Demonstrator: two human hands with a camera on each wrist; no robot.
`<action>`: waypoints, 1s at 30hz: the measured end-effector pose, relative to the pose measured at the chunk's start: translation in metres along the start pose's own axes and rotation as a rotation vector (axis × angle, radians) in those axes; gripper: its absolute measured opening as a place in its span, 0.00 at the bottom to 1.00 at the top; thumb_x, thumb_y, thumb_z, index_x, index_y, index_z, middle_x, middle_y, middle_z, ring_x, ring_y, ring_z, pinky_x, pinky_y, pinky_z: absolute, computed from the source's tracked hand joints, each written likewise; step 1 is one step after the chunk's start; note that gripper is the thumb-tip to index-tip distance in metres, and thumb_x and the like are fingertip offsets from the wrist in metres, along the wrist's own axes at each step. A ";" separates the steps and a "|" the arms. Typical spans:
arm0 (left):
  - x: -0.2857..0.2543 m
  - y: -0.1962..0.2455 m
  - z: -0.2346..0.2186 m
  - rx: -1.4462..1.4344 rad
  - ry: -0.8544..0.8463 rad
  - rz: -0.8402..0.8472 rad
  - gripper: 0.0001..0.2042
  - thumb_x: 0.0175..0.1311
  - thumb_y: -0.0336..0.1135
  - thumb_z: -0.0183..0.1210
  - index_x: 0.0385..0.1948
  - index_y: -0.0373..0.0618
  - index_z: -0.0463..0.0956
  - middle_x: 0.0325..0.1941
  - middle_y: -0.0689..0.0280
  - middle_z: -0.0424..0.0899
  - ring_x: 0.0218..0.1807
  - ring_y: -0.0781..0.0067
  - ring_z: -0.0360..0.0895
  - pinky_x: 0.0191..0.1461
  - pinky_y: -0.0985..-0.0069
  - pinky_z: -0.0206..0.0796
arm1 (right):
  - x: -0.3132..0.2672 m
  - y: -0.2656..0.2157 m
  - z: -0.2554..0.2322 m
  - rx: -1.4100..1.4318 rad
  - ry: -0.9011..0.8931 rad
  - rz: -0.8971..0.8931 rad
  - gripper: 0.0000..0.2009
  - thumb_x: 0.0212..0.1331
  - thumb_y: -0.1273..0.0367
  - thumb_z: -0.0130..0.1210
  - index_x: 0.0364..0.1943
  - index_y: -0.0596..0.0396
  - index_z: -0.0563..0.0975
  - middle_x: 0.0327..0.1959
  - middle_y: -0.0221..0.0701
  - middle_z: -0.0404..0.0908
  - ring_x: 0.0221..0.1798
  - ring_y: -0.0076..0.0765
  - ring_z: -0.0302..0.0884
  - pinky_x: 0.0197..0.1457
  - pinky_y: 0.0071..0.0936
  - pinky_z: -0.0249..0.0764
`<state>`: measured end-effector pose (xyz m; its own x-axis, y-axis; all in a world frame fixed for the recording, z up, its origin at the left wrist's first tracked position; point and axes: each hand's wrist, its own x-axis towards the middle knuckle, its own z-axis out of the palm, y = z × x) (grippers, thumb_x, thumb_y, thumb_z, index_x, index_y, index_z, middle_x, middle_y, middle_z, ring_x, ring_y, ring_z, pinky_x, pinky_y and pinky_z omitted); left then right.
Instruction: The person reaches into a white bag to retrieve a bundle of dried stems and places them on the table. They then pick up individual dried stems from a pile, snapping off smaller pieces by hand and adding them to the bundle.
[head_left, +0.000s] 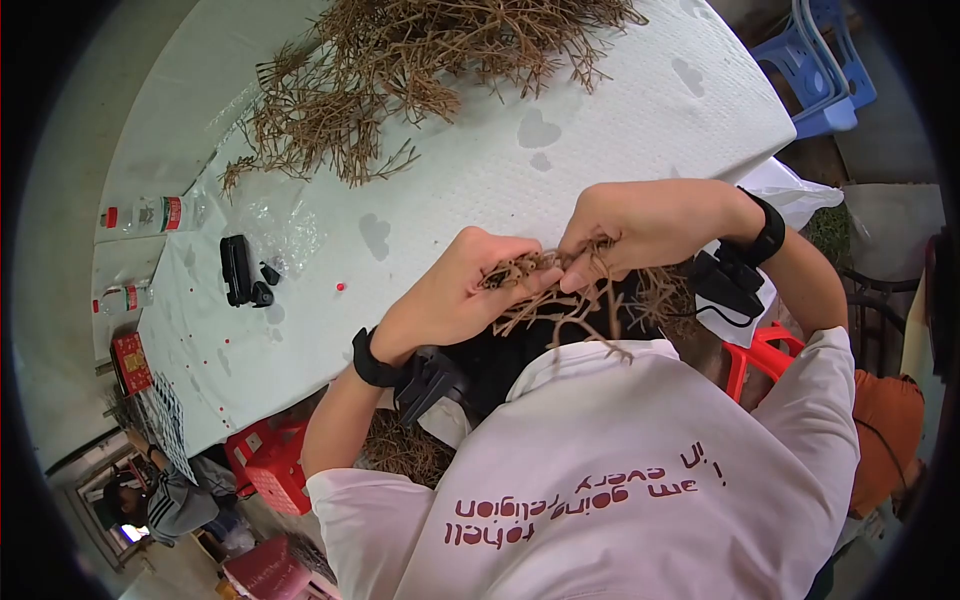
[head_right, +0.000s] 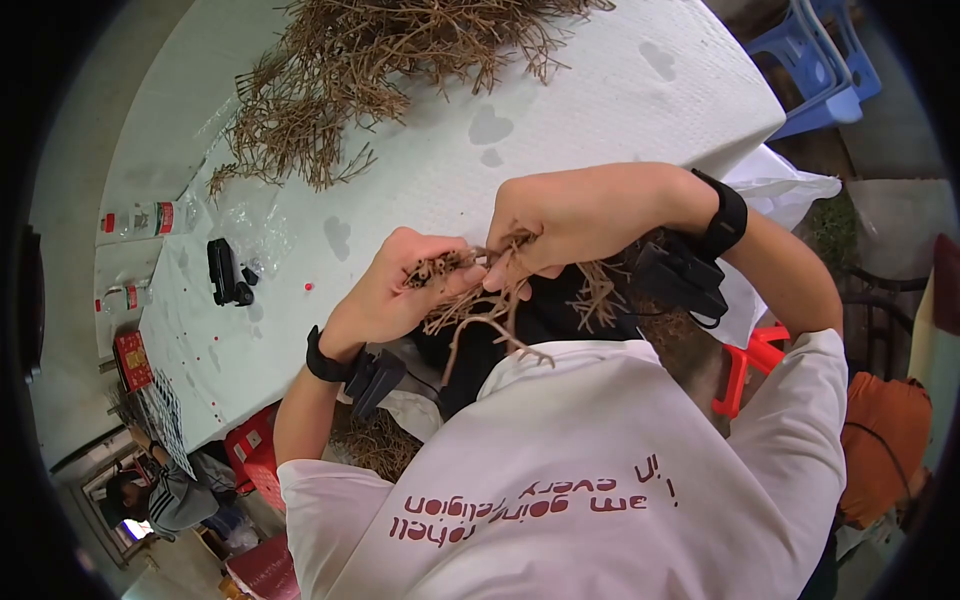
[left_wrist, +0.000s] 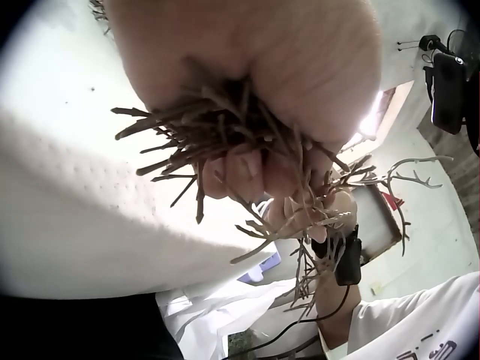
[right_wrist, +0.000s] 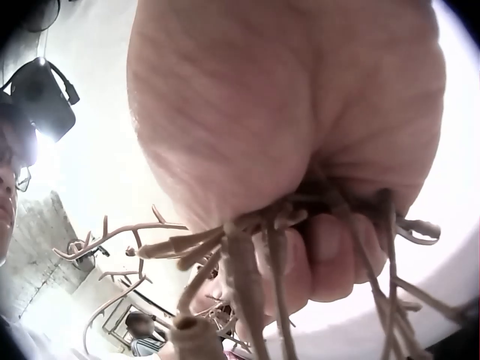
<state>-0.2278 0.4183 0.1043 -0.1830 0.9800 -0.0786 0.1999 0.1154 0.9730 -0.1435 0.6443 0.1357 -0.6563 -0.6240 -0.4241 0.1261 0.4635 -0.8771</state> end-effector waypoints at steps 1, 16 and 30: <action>-0.002 0.002 0.000 -0.015 -0.018 -0.022 0.08 0.69 0.30 0.60 0.30 0.36 0.77 0.17 0.65 0.68 0.21 0.80 0.58 0.25 0.76 0.53 | -0.001 -0.003 0.003 -0.003 0.007 -0.010 0.15 0.70 0.63 0.57 0.34 0.66 0.81 0.20 0.32 0.78 0.23 0.22 0.69 0.28 0.28 0.66; -0.067 -0.022 -0.049 -0.309 0.363 -0.172 0.06 0.68 0.28 0.62 0.32 0.37 0.76 0.29 0.70 0.79 0.32 0.84 0.73 0.34 0.83 0.66 | -0.046 0.022 -0.026 0.185 0.368 0.074 0.21 0.75 0.58 0.51 0.32 0.62 0.84 0.21 0.27 0.80 0.28 0.19 0.76 0.36 0.21 0.74; 0.013 0.007 0.013 0.525 0.614 0.381 0.16 0.50 0.27 0.75 0.25 0.39 0.71 0.30 0.72 0.76 0.26 0.86 0.66 0.30 0.85 0.60 | 0.007 0.009 -0.006 0.641 0.535 -0.032 0.24 0.75 0.54 0.49 0.30 0.60 0.83 0.23 0.26 0.79 0.28 0.16 0.73 0.31 0.17 0.67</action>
<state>-0.2167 0.4341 0.1072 -0.4671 0.7249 0.5063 0.7396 0.0065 0.6730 -0.1516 0.6482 0.1259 -0.9110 -0.1733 -0.3742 0.3940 -0.0981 -0.9139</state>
